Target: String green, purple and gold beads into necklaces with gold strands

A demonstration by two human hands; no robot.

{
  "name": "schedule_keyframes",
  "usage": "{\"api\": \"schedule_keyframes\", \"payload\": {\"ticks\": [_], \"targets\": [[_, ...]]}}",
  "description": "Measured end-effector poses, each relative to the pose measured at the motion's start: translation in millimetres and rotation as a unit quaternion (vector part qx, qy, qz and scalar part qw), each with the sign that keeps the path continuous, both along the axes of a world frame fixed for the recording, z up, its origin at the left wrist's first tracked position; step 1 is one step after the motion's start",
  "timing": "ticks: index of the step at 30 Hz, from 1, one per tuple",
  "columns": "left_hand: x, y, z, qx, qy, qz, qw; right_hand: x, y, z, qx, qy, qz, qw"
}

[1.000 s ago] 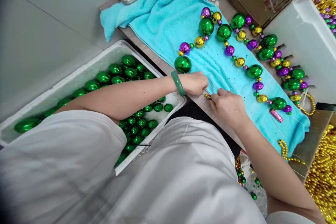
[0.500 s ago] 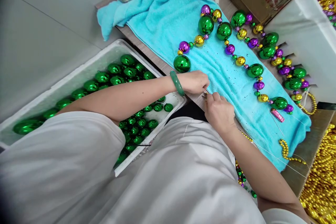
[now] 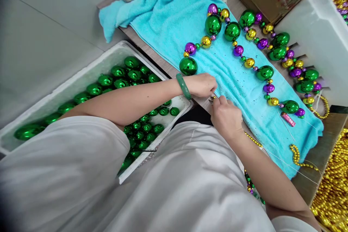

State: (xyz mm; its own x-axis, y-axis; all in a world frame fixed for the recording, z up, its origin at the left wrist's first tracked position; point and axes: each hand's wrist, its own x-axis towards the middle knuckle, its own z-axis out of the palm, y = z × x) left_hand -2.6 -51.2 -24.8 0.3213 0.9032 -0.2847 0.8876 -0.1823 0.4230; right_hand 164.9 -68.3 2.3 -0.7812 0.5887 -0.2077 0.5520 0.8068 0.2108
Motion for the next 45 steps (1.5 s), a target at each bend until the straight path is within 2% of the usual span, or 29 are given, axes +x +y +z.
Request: {"api": "schedule_keyframes", "payload": {"ticks": [13,21,30,36,45], "targets": [[0,-1,7.7,-0.021,0.015,-0.004,1.0,-6,0,5.5,-0.001,-0.029,-0.006,1.0],[0,-1,5.3,-0.01,0.003,-0.006,1.0,-9,1,5.7,0.01,-0.031,-0.003,0.999],[0,1,4.0,-0.022,0.001,0.006,1.0,-21,7,13.6,-0.03,-0.085,0.012,0.996],[-1,2,2.2,-0.008,0.001,-0.011,1.0,-31,15,19.0,-0.049,-0.101,0.03,0.993],[0,1,4.7,-0.021,-0.009,0.012,1.0,-14,10,12.5,-0.04,-0.07,0.016,0.997]]}}
